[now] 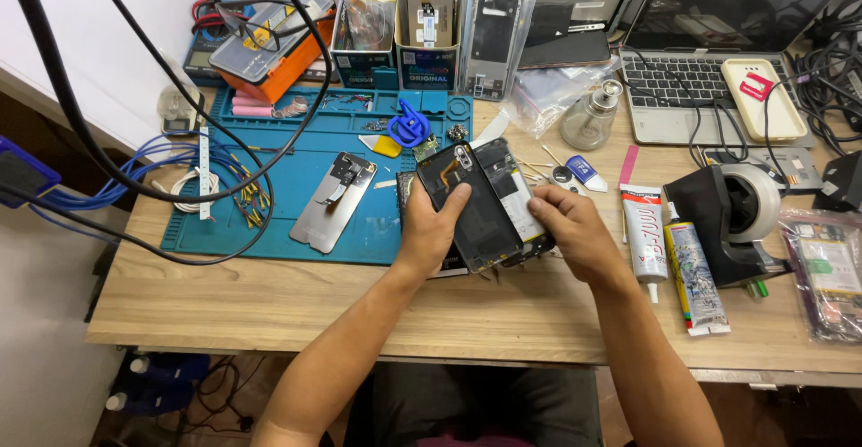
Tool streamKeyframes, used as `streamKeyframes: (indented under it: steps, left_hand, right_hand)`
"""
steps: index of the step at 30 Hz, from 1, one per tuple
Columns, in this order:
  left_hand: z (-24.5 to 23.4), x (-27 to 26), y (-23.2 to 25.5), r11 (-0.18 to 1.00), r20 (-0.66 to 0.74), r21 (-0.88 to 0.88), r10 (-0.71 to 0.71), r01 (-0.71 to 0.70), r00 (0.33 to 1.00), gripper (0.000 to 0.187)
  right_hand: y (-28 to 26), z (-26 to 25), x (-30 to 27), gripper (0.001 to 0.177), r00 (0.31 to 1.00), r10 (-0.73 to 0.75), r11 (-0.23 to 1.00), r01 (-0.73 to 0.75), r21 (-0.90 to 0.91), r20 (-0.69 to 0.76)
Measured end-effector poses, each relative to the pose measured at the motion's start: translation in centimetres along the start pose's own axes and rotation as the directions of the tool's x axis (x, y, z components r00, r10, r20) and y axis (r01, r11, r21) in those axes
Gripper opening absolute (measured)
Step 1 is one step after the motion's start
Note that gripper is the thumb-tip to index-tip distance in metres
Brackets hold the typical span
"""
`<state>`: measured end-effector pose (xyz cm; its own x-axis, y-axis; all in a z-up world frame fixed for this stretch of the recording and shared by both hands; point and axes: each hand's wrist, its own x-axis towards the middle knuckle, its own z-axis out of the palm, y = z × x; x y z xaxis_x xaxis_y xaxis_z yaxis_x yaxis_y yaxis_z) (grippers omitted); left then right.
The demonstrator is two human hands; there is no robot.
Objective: The person works on a disassembled smartphone, using a screwdriver to remove screws from the internal frame and placing them on the desk. They then handle a black plastic housing component, aligning and fitting it onto the phone's chassis.
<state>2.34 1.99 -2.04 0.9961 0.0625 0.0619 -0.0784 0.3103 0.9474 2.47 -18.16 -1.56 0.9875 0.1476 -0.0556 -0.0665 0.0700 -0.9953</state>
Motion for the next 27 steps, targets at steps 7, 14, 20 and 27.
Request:
streamKeyframes:
  steps: [7, 14, 20, 27]
  left_hand:
    - [-0.7, -0.4, 1.1, 0.998, 0.066, -0.047, -0.036, 0.039, 0.997, 0.034]
    - [1.1, -2.0, 3.6, 0.931, 0.18, 0.062, -0.366, 0.361, 0.913, 0.032]
    - [2.3, -3.1, 1.8, 0.882, 0.47, 0.287, -0.47, 0.374, 0.747, 0.035]
    - [1.6, -2.9, 1.3, 0.855, 0.496, 0.388, -0.508, 0.344, 0.704, 0.028]
  right_hand:
    - [-1.0, -3.3, -7.4, 0.02, 0.981, 0.017, 0.995, -0.035, -0.094, -0.194]
    - [1.3, -6.9, -16.0, 0.019, 0.845, 0.147, 0.965, -0.238, -0.115, -0.515]
    - [2.9, -6.6, -17.9, 0.021, 0.836, 0.219, 0.965, -0.262, -0.015, -0.504]
    - [1.1, -4.8, -15.9, 0.02, 0.87, 0.162, 0.919, -0.305, -0.251, -0.466]
